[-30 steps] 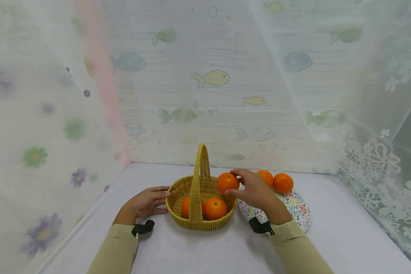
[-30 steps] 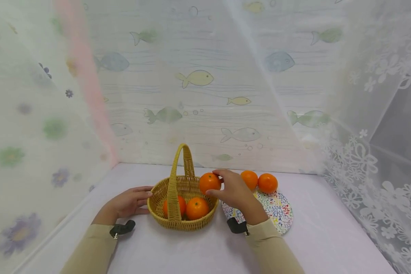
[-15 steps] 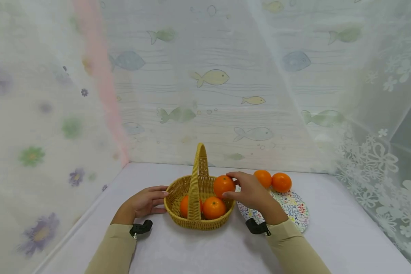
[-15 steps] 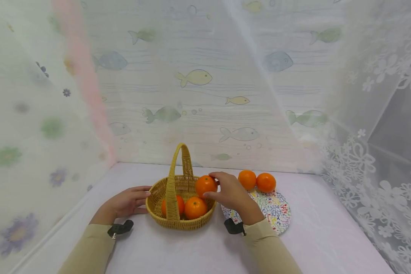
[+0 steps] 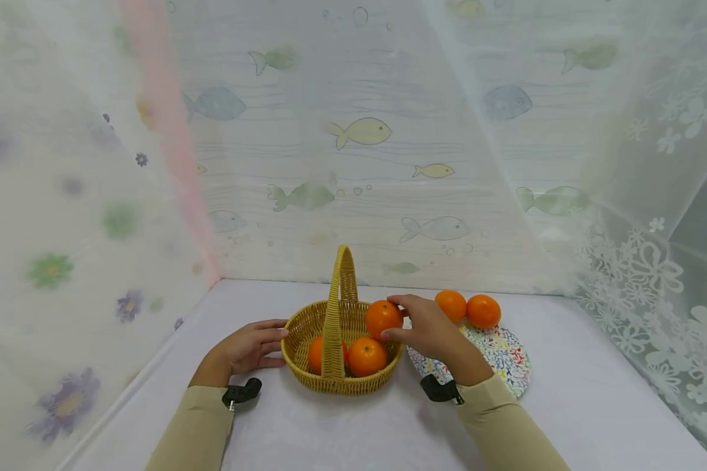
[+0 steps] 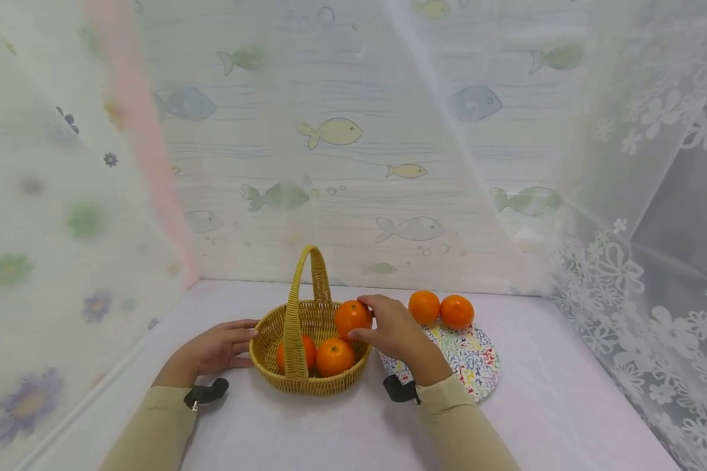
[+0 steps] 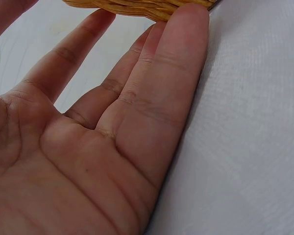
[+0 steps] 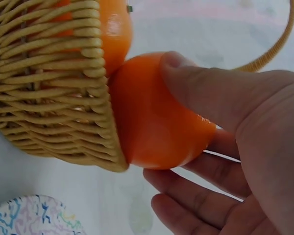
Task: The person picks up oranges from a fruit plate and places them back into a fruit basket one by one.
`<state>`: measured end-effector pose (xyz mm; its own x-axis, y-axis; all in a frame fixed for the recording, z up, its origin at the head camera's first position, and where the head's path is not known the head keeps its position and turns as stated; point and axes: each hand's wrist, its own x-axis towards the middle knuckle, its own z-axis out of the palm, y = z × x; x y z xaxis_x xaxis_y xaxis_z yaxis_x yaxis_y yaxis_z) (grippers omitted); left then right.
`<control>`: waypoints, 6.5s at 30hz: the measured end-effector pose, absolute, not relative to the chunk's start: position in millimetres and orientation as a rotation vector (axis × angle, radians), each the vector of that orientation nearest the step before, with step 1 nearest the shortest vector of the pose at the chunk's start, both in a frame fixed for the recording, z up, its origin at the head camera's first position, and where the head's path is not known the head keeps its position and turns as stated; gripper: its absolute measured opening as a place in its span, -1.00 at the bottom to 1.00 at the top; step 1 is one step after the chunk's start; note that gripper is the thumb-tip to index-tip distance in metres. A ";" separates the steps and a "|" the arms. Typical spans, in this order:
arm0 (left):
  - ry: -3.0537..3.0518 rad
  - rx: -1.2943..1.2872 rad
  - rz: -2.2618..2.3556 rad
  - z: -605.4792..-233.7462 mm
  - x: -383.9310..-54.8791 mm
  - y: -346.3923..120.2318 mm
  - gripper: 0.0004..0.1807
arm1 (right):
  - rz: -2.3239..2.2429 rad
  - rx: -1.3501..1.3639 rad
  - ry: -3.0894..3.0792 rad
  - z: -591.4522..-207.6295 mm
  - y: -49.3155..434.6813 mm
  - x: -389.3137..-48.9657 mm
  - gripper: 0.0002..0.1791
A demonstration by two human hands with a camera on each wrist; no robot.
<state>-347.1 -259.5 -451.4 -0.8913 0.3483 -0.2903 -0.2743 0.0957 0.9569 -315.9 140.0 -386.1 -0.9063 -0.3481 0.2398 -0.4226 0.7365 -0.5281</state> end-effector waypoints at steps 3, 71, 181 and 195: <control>1.936 0.081 1.851 -452.2 -347.5 -259.2 -0.28 | 0.885 0.612 -2.828 -387.8 136.9 -315.5 -0.21; 1.923 0.079 1.866 -456.1 -347.9 -261.1 -0.30 | 0.829 0.681 -2.902 -404.3 132.5 -320.9 -0.36; 1.943 0.057 1.873 -457.9 -346.9 -260.8 -0.26 | 1.091 -0.218 -2.780 -438.1 277.0 -361.0 -0.04; 1.917 0.059 1.887 -454.7 -345.0 -260.3 -0.30 | 1.064 -0.201 -2.740 -424.1 275.5 -357.5 -0.08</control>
<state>-345.0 -260.3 -454.7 -0.8990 0.3357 -0.2812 -0.2758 0.0647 0.9590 -357.5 275.5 -424.1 -0.9717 0.1961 0.1317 0.0558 0.7323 -0.6787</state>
